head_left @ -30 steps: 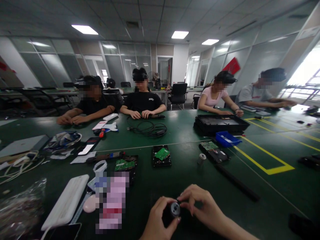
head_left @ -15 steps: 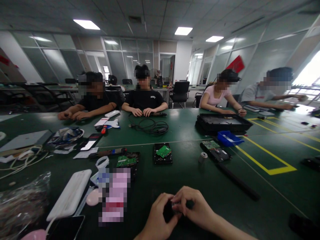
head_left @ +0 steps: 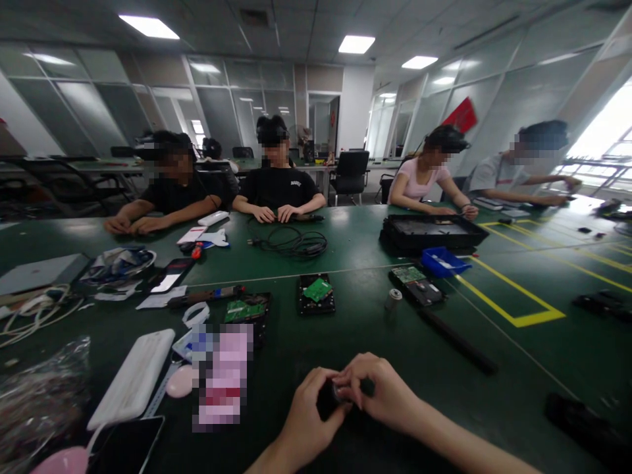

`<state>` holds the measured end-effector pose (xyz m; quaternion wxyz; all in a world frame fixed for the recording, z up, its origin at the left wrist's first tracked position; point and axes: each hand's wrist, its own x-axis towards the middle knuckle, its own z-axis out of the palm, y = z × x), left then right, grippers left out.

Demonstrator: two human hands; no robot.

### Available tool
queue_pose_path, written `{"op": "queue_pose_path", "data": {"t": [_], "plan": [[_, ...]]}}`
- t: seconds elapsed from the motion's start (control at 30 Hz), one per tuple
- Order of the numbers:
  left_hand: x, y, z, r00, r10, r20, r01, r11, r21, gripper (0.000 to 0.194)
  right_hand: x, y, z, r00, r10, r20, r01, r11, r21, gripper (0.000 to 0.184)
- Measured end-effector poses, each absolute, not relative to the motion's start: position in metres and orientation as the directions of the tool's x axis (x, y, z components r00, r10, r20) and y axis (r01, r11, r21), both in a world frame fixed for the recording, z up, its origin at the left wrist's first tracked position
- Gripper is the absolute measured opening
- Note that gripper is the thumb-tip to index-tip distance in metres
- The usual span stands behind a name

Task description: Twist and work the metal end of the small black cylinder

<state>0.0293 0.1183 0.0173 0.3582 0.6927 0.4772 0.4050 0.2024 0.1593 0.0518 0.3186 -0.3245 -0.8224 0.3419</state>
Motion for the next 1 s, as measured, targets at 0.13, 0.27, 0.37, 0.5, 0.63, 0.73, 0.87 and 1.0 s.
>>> {"op": "queue_pose_path", "data": {"t": [0.13,0.27,0.37,0.5,0.63,0.73,0.87,1.0], "plan": [[0.030,0.119,0.018,0.231,0.948,0.219,0.374,-0.294,0.880,0.024,0.211,0.168,0.066,-0.596,0.732,0.331,0.305,0.588,-0.749,0.035],[0.030,0.119,0.017,0.211,0.956,0.202,0.405,-0.273,0.872,0.029,0.247,0.174,0.064,-0.439,0.840,0.318,0.288,0.467,-0.836,0.034],[0.030,0.119,0.018,0.206,0.960,0.191,0.412,-0.262,0.872,0.028,0.278,0.171,0.046,-0.442,0.857,0.263,0.372,0.442,-0.816,0.036],[0.030,0.118,0.018,0.199,0.961,0.190,0.413,-0.258,0.873,0.026,0.300,0.161,0.018,-0.459,0.876,0.148,0.476,0.383,-0.792,0.038],[0.031,0.117,0.016,0.195,0.960,0.201,0.413,-0.266,0.871,0.028,0.296,0.158,0.017,-0.434,0.889,0.145,0.470,0.361,-0.805,0.038],[0.031,0.119,0.015,0.214,0.956,0.202,0.418,-0.277,0.865,0.028,0.276,0.158,0.036,-0.431,0.868,0.245,0.411,0.431,-0.803,0.039],[0.032,0.122,0.012,0.231,0.943,0.240,0.403,-0.317,0.858,0.029,0.237,0.160,0.060,-0.483,0.774,0.409,0.328,0.593,-0.736,0.039],[0.032,0.123,0.008,0.217,0.934,0.282,0.381,-0.347,0.857,0.029,0.209,0.163,0.057,-0.531,0.715,0.455,0.284,0.656,-0.699,0.040]]}}
